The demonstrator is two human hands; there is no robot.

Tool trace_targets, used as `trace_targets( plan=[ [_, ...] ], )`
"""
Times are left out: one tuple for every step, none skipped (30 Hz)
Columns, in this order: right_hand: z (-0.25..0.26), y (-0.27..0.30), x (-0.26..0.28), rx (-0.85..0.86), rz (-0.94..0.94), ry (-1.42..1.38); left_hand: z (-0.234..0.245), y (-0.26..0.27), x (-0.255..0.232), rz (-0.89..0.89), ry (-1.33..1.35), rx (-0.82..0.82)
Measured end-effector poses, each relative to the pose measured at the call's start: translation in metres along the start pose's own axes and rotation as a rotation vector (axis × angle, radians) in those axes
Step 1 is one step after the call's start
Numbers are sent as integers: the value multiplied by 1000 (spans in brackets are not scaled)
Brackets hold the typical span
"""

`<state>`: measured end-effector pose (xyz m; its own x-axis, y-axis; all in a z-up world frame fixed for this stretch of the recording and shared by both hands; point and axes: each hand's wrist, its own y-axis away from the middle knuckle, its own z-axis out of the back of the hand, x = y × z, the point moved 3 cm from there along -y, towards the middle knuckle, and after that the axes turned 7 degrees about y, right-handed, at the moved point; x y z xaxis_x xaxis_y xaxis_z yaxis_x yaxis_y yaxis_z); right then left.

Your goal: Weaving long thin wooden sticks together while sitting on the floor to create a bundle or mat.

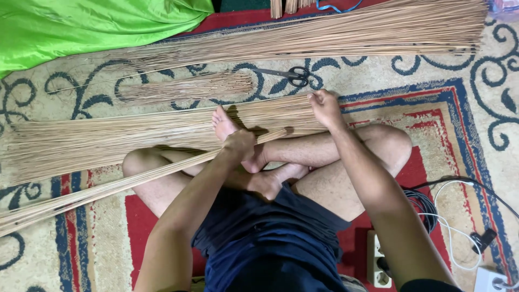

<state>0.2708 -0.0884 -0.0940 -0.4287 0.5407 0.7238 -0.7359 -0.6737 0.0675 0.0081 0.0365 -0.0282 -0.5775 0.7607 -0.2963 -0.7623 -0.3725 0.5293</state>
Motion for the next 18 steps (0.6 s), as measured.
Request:
trace_targets(
  plan=[
    [-6, -14, -25, 1, -5, 4, -9, -10, 7, -4, 3, 4],
    [-11, -28, -47, -25, 90, 171, -19, -20, 16, 74, 35, 48],
    [-19, -39, -69, -43, 188, 338, -31, -27, 27, 157, 70, 94],
    [-11, -33, -55, -35, 185, 341, -37, -31, 27, 158, 76, 102],
    [-7, -29, -37, -1, 269, 419, -41, -34, 30, 139, 69, 93],
    [-2, -25, -19, 33, 354, 496, -45, -37, 32, 119, 63, 84],
    [-2, -22, -9, 40, 356, 493, -48, -39, 36, 125, 65, 88],
    [-2, -18, 2, 68, 430, 531, -50, -41, 39, 93, 48, 72],
    [0, -15, 13, 93, 503, 571, -51, -45, 40, 57, 31, 53],
    [-6, -18, 12, 95, 504, 569, -47, -43, 38, 59, 31, 55],
    [-10, -19, 11, 91, 519, 579, -44, -42, 35, 87, 47, 87],
    [-15, -21, 10, 86, 534, 589, -42, -40, 31, 115, 62, 120],
    [-20, -29, 2, 92, 535, 590, -39, -38, 28, 117, 66, 123],
    [-24, -37, -4, 78, 559, 599, -37, -35, 25, 159, 90, 170],
    [-30, -45, -10, 64, 584, 606, -34, -32, 24, 205, 113, 217],
    [-33, -49, -7, 70, 587, 603, -18, -19, 17, 210, 116, 220],
    [-37, -55, -6, 103, 549, 613, -1, -8, 11, 203, 109, 227],
    [-41, -60, -4, 136, 510, 623, 17, 3, 4, 196, 102, 233]
  ],
)
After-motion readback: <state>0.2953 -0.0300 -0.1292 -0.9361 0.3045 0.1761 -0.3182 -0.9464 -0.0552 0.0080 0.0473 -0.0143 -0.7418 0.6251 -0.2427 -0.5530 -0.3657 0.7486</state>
